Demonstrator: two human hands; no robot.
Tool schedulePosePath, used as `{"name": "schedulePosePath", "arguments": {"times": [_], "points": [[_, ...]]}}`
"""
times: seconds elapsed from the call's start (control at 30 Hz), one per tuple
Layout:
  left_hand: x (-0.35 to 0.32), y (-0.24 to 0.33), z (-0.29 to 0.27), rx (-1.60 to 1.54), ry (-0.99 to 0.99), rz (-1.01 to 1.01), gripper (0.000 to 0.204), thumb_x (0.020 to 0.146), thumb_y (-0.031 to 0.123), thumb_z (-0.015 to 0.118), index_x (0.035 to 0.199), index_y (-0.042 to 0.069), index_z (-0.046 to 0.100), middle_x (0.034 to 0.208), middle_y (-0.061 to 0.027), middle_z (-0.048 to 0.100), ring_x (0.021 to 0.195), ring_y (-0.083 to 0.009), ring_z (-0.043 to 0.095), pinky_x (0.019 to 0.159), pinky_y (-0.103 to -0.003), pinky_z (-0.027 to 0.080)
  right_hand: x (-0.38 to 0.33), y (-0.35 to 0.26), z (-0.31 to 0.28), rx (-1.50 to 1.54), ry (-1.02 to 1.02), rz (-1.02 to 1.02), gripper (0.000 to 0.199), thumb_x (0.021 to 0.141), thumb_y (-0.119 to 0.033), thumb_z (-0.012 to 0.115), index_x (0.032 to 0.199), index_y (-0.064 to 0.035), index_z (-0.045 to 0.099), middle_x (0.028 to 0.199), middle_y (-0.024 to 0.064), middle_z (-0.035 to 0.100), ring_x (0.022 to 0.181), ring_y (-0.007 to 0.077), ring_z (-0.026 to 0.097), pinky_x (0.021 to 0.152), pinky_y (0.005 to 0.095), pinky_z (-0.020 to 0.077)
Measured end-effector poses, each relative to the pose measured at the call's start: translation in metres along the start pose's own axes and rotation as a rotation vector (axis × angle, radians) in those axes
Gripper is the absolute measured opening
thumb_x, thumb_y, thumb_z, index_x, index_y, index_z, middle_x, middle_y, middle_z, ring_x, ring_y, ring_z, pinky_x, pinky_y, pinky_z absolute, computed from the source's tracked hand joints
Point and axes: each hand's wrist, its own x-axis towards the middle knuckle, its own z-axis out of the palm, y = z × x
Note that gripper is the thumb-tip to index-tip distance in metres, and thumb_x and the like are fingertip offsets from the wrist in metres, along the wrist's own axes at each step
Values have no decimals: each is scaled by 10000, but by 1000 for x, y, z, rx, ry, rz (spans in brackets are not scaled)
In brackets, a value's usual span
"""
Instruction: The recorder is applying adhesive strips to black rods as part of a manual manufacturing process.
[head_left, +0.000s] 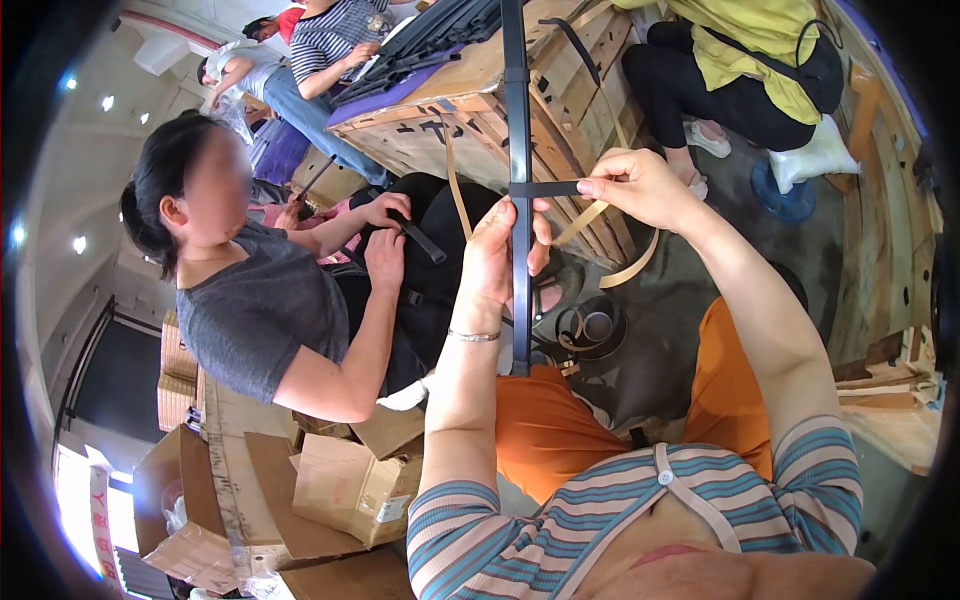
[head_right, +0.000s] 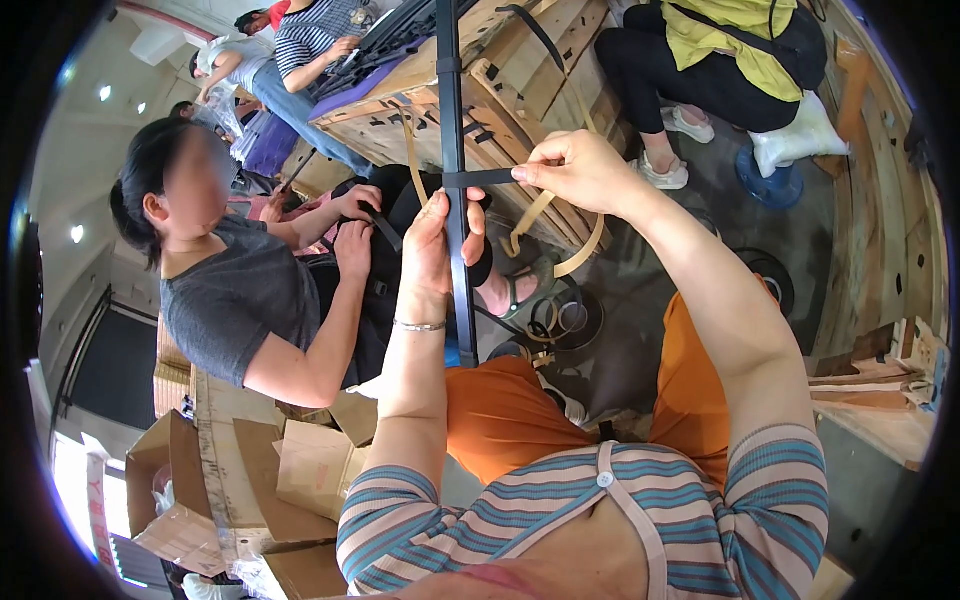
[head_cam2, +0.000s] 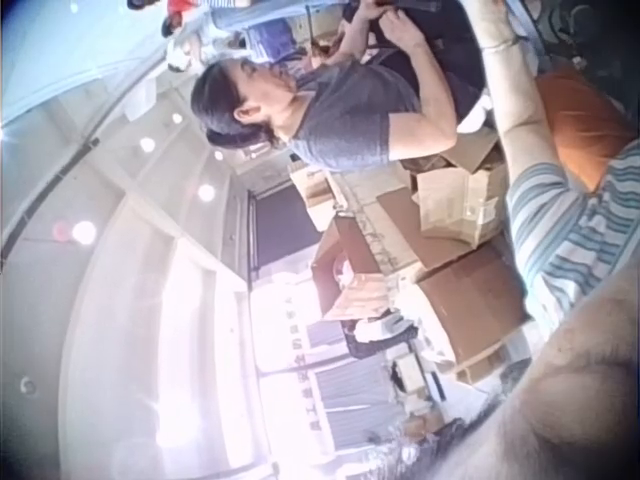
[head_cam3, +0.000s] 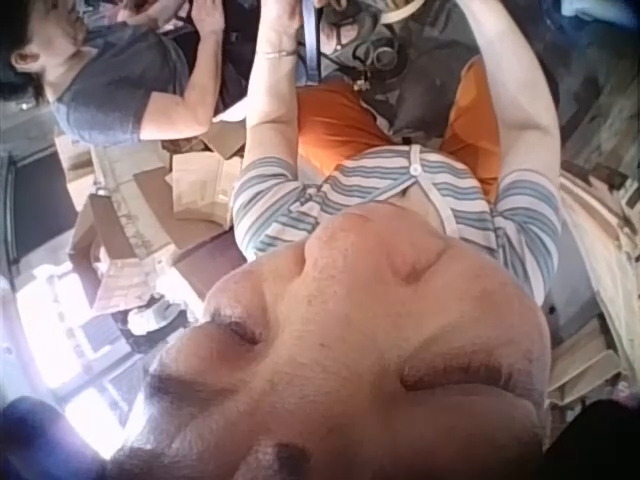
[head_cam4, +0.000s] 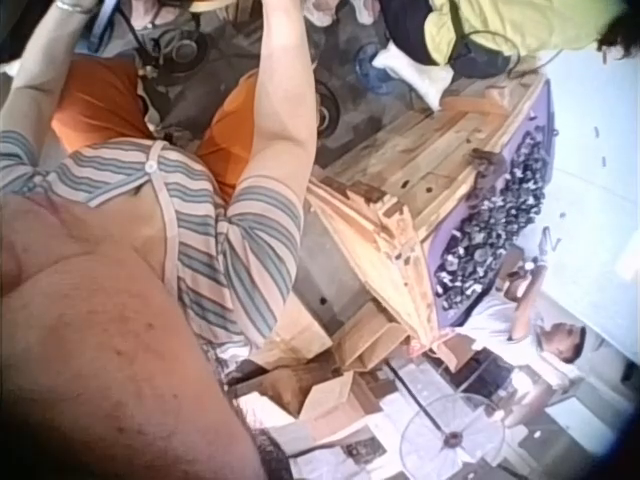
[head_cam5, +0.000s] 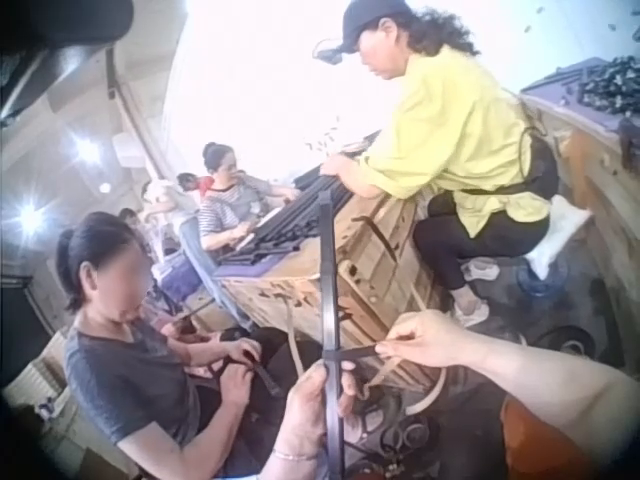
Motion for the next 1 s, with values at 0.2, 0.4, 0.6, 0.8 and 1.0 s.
{"name": "schedulePosePath", "arguments": {"times": [0.2, 0.4, 0.6, 0.8, 1.0], "points": [[2, -1, 5, 157, 72, -21, 363, 940, 307, 344, 994, -24, 484, 623, -84, 501, 383, -126, 392, 353, -233, 310, -4, -5, 14, 254, -71, 90, 166, 841, -150, 599, 928, -12, 571, 981, 36, 493, 633, 64, 521, 464, 203, 442], [4, -13, 12, 270, 199, -64, 365, 952, 323, 320, 939, -2, 485, 581, -68, 488, 370, -121, 391, 343, -227, 312, 0, -13, 31, 244, 48, -28, 152, 808, -150, 579, 845, -3, 585, 803, 105, 632, 669, 168, 591, 667, 285, 448], [6, -18, 21, 364, 222, -4, 316, 936, 322, 409, 828, 42, 509, 537, -24, 484, 363, -84, 389, 333, -200, 305, -4, -18, 31, -2, 115, -19, 176, 761, -218, 589, 739, -46, 618, 671, 128, 605, 616, 239, 591, 555, 335, 432], [-2, -15, 44, 397, 203, -32, 376, 938, 339, 369, 787, 14, 481, 478, -56, 453, 319, -113, 372, 312, -218, 297, 6, 24, 38, -397, 311, 349, 227, 745, -285, 586, 738, -65, 640, 690, 140, 620, 669, 305, 605, 594, 375, 461], [-12, 0, 44, 53, -44, 1, 412, 937, 384, 332, 796, 21, 465, 466, -32, 393, 289, -116, 317, 275, -225, 262, 12, 17, 41, 439, 78, 232, 278, 835, -308, 557, 832, -40, 629, 585, -6, 527, 498, 131, 490, 484, 280, 396]]}}
